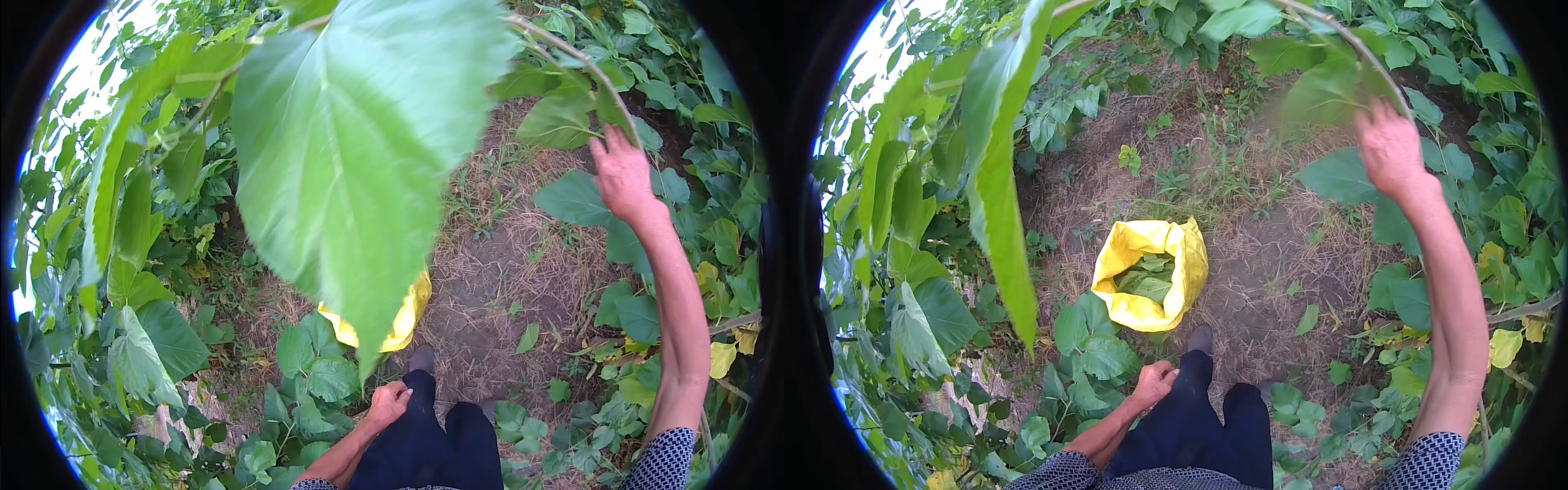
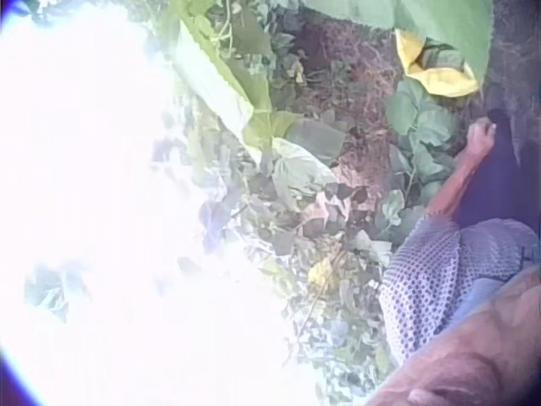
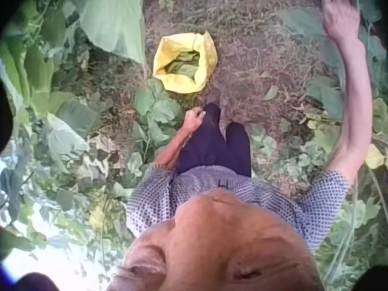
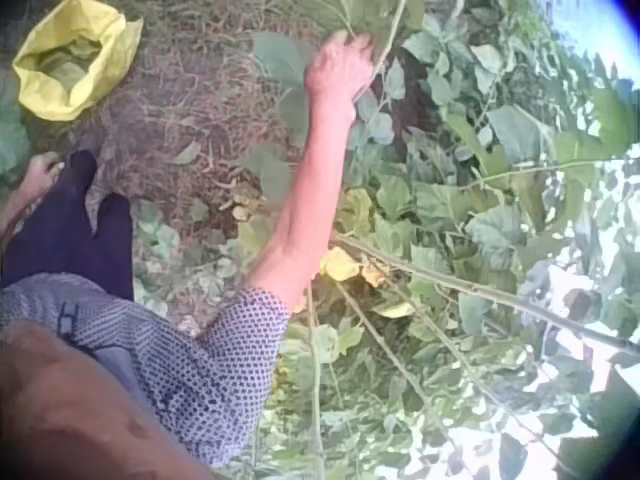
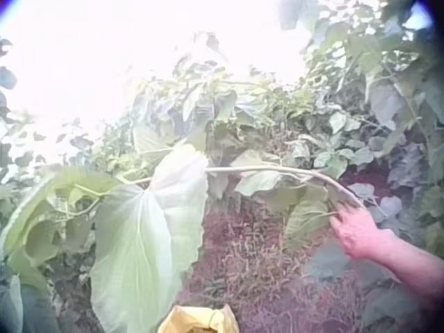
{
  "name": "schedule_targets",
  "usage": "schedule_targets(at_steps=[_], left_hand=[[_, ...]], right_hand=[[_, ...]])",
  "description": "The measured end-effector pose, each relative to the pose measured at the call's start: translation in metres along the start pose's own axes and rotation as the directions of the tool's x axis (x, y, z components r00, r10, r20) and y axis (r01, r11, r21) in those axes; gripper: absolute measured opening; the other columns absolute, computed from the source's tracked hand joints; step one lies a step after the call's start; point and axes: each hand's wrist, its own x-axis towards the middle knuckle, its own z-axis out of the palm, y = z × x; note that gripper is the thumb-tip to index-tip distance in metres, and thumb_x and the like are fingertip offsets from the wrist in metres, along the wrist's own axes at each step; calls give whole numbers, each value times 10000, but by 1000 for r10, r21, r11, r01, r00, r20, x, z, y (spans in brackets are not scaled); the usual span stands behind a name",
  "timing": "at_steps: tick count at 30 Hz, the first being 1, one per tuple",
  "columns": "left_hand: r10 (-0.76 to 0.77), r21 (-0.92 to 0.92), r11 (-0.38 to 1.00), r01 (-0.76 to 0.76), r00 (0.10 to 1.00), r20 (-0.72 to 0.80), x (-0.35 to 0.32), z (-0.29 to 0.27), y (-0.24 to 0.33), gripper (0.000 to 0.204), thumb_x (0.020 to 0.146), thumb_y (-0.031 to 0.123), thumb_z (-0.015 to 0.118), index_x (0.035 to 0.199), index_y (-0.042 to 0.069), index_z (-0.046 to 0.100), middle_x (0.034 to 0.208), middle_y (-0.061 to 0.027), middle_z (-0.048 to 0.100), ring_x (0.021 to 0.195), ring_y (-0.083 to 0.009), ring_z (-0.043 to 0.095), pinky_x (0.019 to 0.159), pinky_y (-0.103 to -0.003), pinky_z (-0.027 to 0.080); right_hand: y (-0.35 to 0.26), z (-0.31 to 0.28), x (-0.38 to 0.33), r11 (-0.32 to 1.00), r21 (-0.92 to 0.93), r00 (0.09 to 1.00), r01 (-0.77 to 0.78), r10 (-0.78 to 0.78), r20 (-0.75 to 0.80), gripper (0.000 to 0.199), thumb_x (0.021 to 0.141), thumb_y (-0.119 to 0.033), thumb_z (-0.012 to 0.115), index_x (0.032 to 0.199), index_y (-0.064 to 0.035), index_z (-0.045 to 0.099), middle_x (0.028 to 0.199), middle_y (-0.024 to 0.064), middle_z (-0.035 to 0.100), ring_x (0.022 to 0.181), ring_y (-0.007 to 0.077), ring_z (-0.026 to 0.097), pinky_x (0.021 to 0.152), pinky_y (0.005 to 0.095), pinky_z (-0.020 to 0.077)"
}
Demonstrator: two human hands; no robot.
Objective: The person plucks green leaves from tree branches by hand and places them into a yellow bag. The person repeatedly reaches for branches, detaches leaves, and deposits them into the bag held in the other hand.
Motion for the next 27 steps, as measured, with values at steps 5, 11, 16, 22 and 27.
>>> schedule_targets(at_steps=[5,11,16,22,27], left_hand=[[-89,176,982,66,988,128,11,-17,-52,202,944,230,775,904,32,767,862,-205,763,841,-430,752,784,-532,590],[-422,205,896,394,899,116,30,-58,-174,226,913,231,789,843,17,771,760,-194,751,735,-376,752,729,-485,596],[-701,59,708,704,689,184,32,-125,-195,270,979,161,775,776,-2,703,642,-136,709,523,-210,672,533,-405,555],[-680,-4,698,716,665,310,86,-107,-190,262,996,122,771,782,7,674,640,-83,680,504,-165,627,465,-346,505],[-599,65,785,616,729,331,168,-144,-128,212,991,126,753,819,16,694,675,-63,688,545,-138,641,476,-313,510]], right_hand=[[117,-17,-15,953,-286,968,-95,156,195,594,941,-53,622,1533,-67,581,1349,262,689,1347,431,614,1130,479,500],[307,-2,-140,801,-588,931,-111,290,220,236,903,-82,650,1122,-21,587,875,165,713,945,384,700,818,495,558],[345,33,-286,903,-421,987,-84,134,89,371,921,-146,669,1276,-40,659,993,162,716,947,399,681,812,515,551],[435,19,-358,942,-111,946,-318,322,25,448,916,-170,687,1345,-40,671,1087,157,709,978,391,671,834,521,540],[290,40,-289,859,-399,904,-321,403,140,555,892,-69,659,1437,19,593,1029,158,681,900,372,655,780,503,530]])
